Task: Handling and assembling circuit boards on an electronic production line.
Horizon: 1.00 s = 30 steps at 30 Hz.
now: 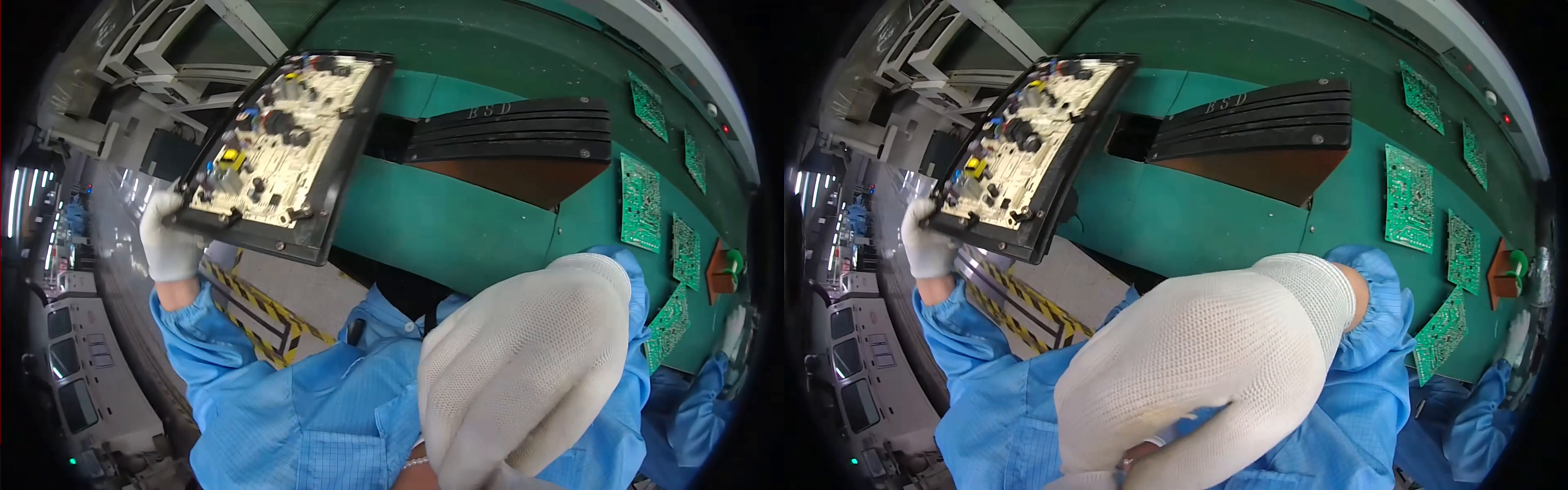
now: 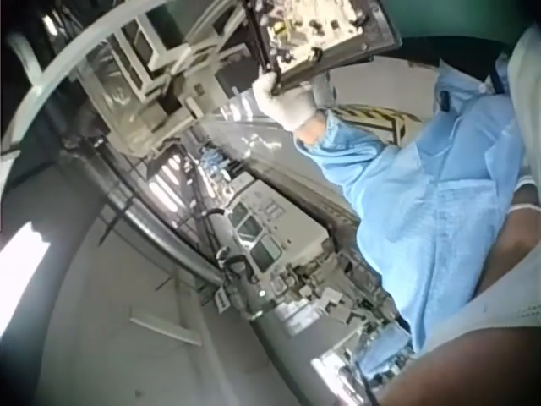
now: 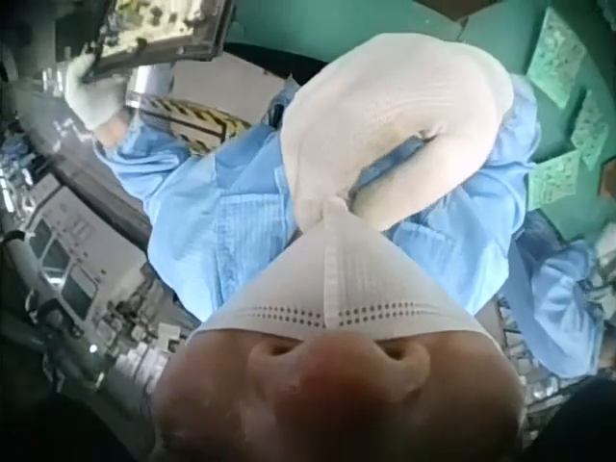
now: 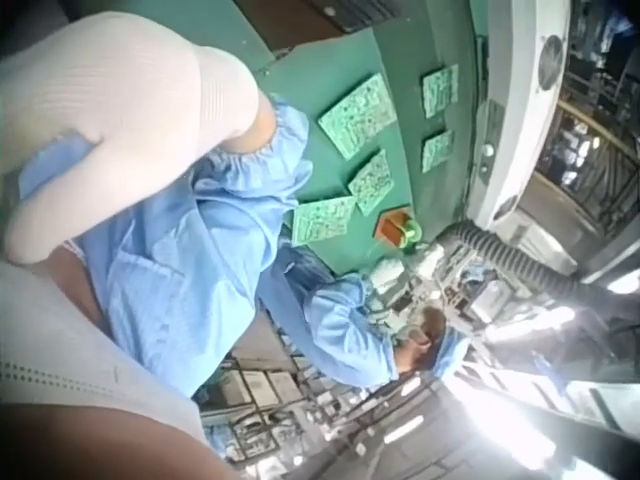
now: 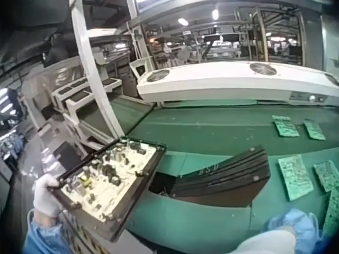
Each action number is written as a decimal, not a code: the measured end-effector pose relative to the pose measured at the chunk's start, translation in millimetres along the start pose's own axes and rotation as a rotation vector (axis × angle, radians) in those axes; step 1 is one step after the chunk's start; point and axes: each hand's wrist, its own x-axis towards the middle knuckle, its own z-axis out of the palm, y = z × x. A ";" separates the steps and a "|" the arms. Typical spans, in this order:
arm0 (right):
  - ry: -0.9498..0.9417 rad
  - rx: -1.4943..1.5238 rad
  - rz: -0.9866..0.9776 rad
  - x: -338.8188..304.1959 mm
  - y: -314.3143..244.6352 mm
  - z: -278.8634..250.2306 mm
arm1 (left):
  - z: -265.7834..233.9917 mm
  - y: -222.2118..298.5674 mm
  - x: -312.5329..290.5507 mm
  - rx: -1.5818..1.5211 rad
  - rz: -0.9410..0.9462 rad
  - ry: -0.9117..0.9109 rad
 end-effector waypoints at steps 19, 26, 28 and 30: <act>0.328 0.078 0.045 -9.6 2.2 -10.7 | -104.2 -86.9 100.4 -0.134 -0.129 -0.334; 0.355 0.154 0.136 -7.6 9.3 -8.3 | -87.4 -85.1 90.7 -0.198 -0.041 -0.401; 0.311 0.145 0.107 -11.8 12.1 -6.8 | -105.1 -89.0 99.7 -0.248 -0.197 -0.257; 0.248 0.158 0.103 -15.9 18.2 -7.0 | -123.4 -96.2 102.1 -0.313 -0.190 -0.133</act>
